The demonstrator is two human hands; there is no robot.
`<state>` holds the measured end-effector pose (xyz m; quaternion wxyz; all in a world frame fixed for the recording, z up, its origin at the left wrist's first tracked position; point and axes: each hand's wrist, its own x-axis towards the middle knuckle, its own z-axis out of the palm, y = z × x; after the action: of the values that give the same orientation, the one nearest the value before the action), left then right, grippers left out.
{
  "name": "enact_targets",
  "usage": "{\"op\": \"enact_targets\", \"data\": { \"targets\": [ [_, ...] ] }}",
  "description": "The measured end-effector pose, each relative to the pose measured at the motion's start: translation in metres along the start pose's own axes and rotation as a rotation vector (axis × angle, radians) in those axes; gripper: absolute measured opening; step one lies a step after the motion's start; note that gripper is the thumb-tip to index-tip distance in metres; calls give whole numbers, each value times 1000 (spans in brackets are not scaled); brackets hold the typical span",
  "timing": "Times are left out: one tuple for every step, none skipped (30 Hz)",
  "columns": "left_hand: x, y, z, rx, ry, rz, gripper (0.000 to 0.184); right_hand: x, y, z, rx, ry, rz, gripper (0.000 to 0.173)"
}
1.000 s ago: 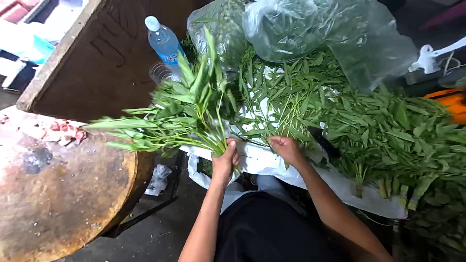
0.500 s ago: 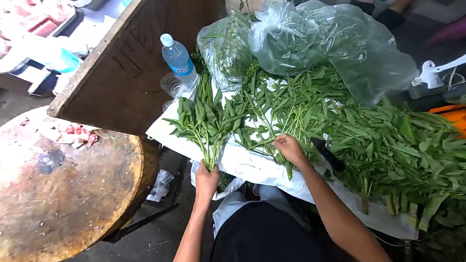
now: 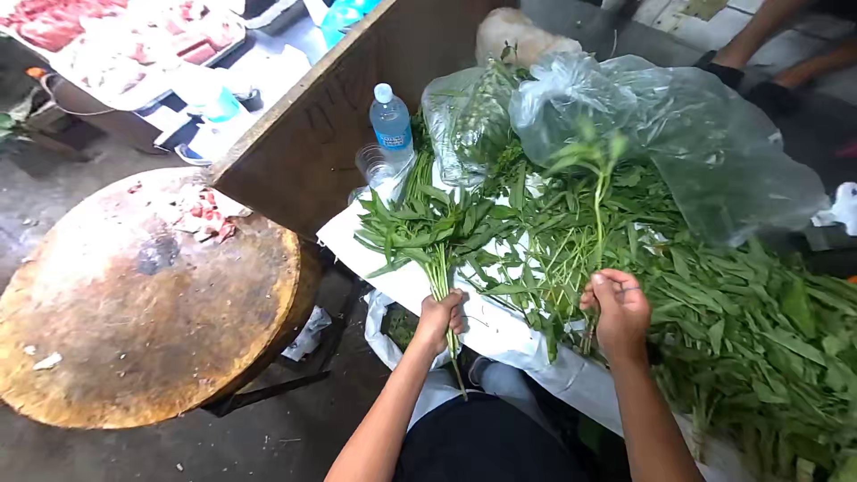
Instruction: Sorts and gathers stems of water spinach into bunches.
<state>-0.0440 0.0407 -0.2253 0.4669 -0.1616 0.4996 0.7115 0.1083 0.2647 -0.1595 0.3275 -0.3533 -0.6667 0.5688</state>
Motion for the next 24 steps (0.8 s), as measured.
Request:
{"op": "enact_targets", "data": {
  "targets": [
    [-2,0,6,-12,-10,19,15,-6,-10,7,40,-2,-22,11],
    [-2,-1,11,-26,-14,36,14,-12,-18,15,61,-10,-36,12],
    [0,-3,15,-41,-18,49,14,-18,-24,24,64,-30,-42,13],
    [2,-6,19,-59,-25,55,15,-25,-26,35,51,-64,-40,15],
    [3,-9,22,-80,-29,52,16,-32,-26,46,33,-112,-22,17],
    [4,-13,26,-100,-33,44,19,-39,-22,57,6,-171,24,19],
    [5,-16,29,-117,-37,40,22,-46,-16,67,-35,-233,96,22],
    [5,-20,33,-125,-33,48,25,-53,-9,76,-86,-310,180,23],
    [5,-25,37,-113,-18,67,29,-59,-4,83,-146,-398,259,24],
    [5,-28,40,-81,13,91,30,-63,1,87,-212,-473,316,23],
    [5,-31,42,-50,38,104,31,-66,6,89,-289,-531,339,25],
    [5,-34,44,-23,61,108,33,-69,11,90,-362,-568,330,25],
    [5,-37,47,1,91,106,34,-70,15,88,-428,-586,295,25],
    [5,-40,49,26,118,98,36,-71,17,86,-492,-599,263,25],
    [6,-41,51,54,138,90,38,-70,18,84,-551,-613,241,26],
    [7,-42,52,71,147,83,37,-70,17,82,-593,-630,224,28],
    [8,-42,54,72,151,80,34,-70,17,79,-618,-647,200,30],
    [9,-42,56,63,147,81,32,-71,17,78,-626,-671,179,33],
    [9,-41,57,47,128,79,33,-71,16,77,-630,-707,187,40],
    [10,-40,59,34,108,76,35,-72,14,77,-635,-741,206,48],
    [11,-39,60,30,87,73,37,-71,13,78,-645,-772,236,54],
    [12,-38,62,38,68,73,38,-69,10,80,-656,-801,268,57],
    [13,-36,63,52,50,74,38,-64,8,82,-645,-837,302,58],
    [14,-35,63,68,36,66,39,-58,6,81,-593,-874,358,57]
  ]
}}
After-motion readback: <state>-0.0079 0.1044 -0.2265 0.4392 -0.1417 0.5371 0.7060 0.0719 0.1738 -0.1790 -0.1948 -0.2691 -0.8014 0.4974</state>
